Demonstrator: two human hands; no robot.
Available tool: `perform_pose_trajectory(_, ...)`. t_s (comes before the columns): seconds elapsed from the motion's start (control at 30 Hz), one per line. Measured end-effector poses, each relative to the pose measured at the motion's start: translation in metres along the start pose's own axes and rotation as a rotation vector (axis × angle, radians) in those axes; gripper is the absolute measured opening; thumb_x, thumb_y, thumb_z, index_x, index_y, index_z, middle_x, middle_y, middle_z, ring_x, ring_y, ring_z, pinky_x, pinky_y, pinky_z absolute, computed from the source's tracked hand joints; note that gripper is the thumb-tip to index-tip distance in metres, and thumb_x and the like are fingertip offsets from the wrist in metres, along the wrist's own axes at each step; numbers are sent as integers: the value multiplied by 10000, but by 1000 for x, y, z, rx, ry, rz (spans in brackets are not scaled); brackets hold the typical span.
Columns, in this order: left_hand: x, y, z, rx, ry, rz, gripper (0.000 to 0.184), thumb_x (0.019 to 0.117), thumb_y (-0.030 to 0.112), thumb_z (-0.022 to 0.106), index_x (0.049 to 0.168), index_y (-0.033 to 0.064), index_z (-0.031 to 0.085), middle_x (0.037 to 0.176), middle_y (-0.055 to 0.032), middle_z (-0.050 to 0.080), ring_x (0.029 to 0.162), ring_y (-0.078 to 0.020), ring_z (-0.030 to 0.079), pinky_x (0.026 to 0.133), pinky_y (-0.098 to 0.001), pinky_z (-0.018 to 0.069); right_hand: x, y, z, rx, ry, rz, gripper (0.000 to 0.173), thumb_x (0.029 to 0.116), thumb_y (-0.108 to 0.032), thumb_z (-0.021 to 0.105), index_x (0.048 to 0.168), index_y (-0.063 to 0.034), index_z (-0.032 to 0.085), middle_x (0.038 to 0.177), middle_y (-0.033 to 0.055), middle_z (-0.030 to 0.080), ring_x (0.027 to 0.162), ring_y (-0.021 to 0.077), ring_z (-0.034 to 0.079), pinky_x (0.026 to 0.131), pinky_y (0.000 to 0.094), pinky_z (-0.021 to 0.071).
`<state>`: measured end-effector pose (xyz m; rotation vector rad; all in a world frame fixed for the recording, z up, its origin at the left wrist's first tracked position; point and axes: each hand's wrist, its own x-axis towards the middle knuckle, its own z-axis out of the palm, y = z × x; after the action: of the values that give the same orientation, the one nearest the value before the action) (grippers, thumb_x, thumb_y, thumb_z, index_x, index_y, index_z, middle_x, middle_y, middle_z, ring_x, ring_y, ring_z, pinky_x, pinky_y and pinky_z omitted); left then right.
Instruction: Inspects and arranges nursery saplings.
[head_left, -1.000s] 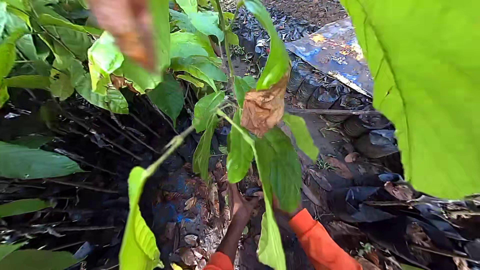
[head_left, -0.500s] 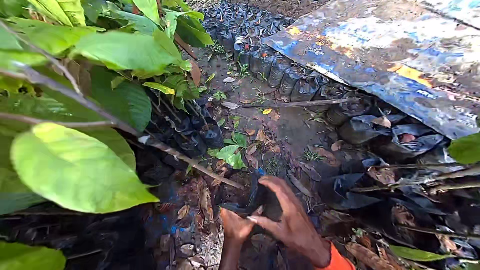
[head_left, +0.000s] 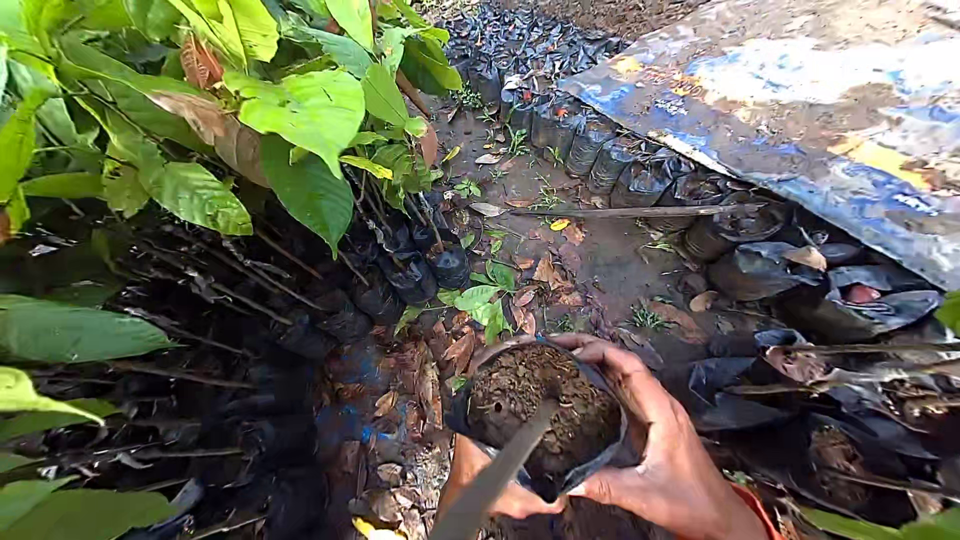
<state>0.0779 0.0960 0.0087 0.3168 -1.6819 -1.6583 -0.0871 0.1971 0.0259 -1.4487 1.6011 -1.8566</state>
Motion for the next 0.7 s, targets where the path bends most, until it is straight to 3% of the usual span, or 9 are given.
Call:
perform_pose_trajectory(0.13,-2,19,2,-15,-14,-52,424,780,208,860,1162,185,679,1097,230,728,1059,172,609,944,-92,504,-2,-6,-1,2,13,-12,832,723,-524,895,1339,-90,541,1412,76,579,1349,152,531,1133,305,472)
perform_pose_trajectory(0.27,0,10,-3,3,-51,3,511,765,231,880,1235,206,679,1168,226,718,1106,148,607,983,-113,500,-4,-6,2,25,27,-14,841,708,-486,916,1349,-91,542,1410,85,585,1346,174,538,1132,324,479)
perform_pose_trajectory(0.37,-1,8,-4,46,-11,14,634,733,250,902,1290,179,610,1206,239,693,1141,149,587,1009,-123,493,-4,-5,5,10,43,-16,838,713,-496,909,1344,-79,548,1388,80,602,1332,163,547,1127,316,481)
perform_pose_trajectory(0.53,6,-9,-7,45,-29,78,760,724,319,912,1384,222,547,1274,233,665,1187,116,581,1035,-161,502,-6,-5,10,8,58,31,845,727,-457,906,1351,-19,540,1374,83,608,1307,126,558,1120,283,482)
perform_pose_trajectory(0.63,13,-25,-9,109,31,113,880,673,437,931,1385,145,505,1237,178,677,1147,92,609,1003,-179,532,-5,-4,14,-53,55,97,885,757,-512,865,1392,0,519,1355,47,621,1264,53,571,1086,233,494)
perform_pose_trajectory(0.7,15,-36,-12,133,79,104,957,652,505,928,1378,64,488,1224,111,686,1139,53,627,1001,-210,546,-3,1,12,-51,38,122,912,753,-565,847,1405,-11,531,1353,55,633,1263,75,586,1081,266,510)
